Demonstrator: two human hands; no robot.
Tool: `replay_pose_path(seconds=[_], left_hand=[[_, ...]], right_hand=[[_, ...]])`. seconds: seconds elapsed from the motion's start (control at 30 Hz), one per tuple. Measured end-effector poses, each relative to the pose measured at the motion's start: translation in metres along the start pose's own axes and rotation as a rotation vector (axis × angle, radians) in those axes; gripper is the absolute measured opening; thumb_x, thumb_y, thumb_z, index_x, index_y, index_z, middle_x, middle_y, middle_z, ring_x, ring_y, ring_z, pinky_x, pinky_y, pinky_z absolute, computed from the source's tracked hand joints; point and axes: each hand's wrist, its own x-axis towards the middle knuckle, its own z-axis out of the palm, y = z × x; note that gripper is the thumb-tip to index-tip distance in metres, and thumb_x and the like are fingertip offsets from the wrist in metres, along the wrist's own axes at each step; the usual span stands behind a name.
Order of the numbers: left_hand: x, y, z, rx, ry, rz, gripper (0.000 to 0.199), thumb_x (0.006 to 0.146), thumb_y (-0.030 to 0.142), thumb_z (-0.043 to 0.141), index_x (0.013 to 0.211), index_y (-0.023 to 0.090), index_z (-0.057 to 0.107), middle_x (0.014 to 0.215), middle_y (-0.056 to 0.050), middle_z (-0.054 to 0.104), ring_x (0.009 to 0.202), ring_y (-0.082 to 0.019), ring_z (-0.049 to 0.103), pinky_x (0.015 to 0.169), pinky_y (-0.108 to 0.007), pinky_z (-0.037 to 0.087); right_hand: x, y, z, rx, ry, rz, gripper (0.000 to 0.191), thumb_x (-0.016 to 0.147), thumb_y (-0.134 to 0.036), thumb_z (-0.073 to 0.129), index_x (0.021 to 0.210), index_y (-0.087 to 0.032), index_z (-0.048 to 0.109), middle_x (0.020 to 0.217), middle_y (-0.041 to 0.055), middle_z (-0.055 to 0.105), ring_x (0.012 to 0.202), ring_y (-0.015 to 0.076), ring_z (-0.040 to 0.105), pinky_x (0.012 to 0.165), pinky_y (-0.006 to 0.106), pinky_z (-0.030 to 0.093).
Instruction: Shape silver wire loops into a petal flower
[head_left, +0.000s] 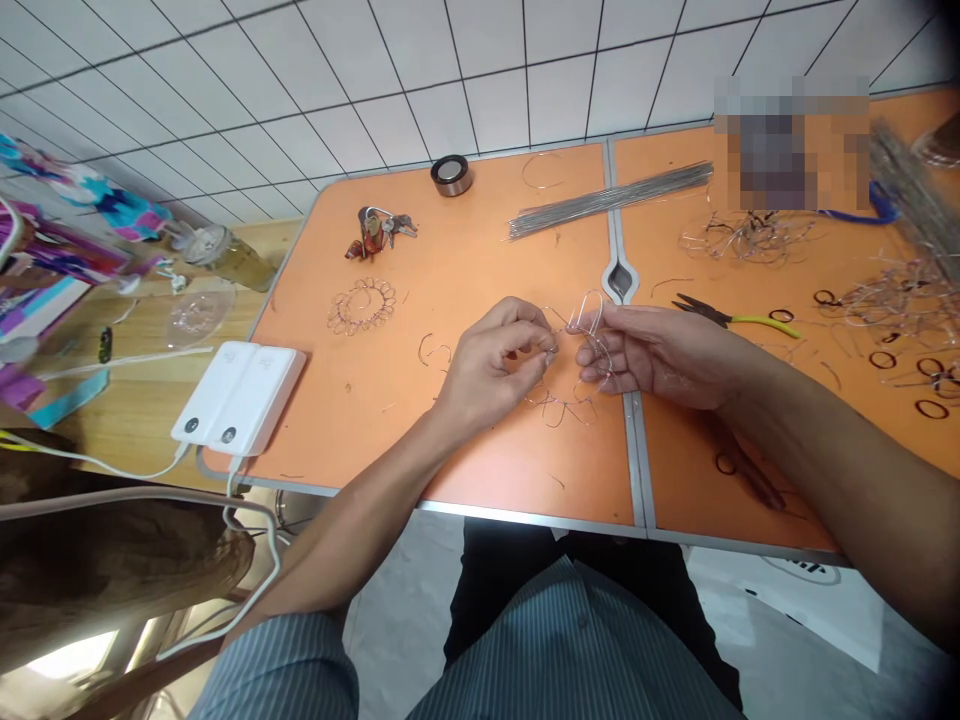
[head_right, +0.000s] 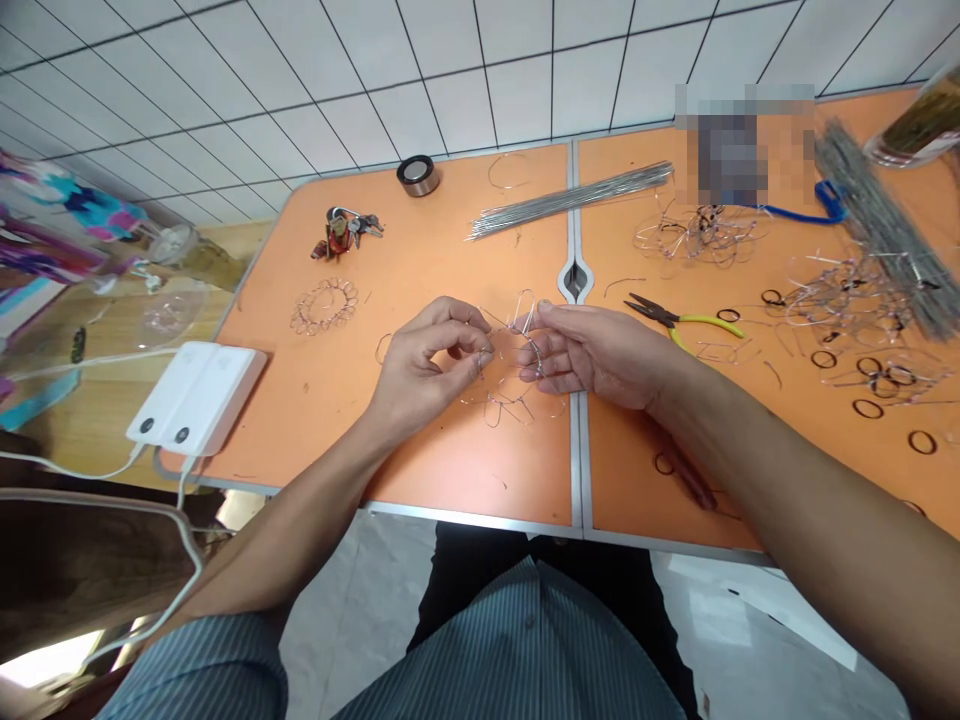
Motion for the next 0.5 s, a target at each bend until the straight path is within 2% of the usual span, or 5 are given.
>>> replay_pose_path(seconds=[0.13,0.33,0.5], left_hand=[[-0.0006,-0.0021,0.0001,0.02,-0.005,0.004,0.017,0.101,0.008,0.073,0.098,0.024,0.08,0.115,-0.006,0.081,0.092,-0.017,0.072,0.079,-0.034,0.06],[-0.0007,-0.0027,0.0006,0.028,-0.013,0.021,0.022,0.098,0.005,0.07,0.099,0.024,0.08,0.114,-0.006,0.081,0.096,-0.018,0.074,0.081,-0.034,0.061],[-0.0004,-0.0019,0.0003,0.024,0.018,0.017,0.021,0.099,0.006,0.071,0.098,0.025,0.08,0.113,-0.006,0.081,0.096,-0.018,0.074,0.08,-0.033,0.061]], right_hand=[[-0.0034,-0.0027,0.002,-0.025,0.083,-0.043,0.023,0.121,-0.037,0.071,0.108,-0.025,0.086,0.089,0.0044,0.084,0.077,0.0176,0.081,0.067,0.025,0.066],[-0.001,0.0,-0.0028,-0.108,0.133,-0.111,0.013,0.114,-0.035,0.083,0.107,-0.024,0.087,0.096,0.0055,0.084,0.082,0.0186,0.081,0.073,0.028,0.069],[0.0013,0.0052,-0.0061,-0.249,0.171,-0.227,0.012,0.111,-0.03,0.086,0.104,-0.022,0.09,0.116,0.0128,0.088,0.103,0.0214,0.084,0.077,0.026,0.071]])
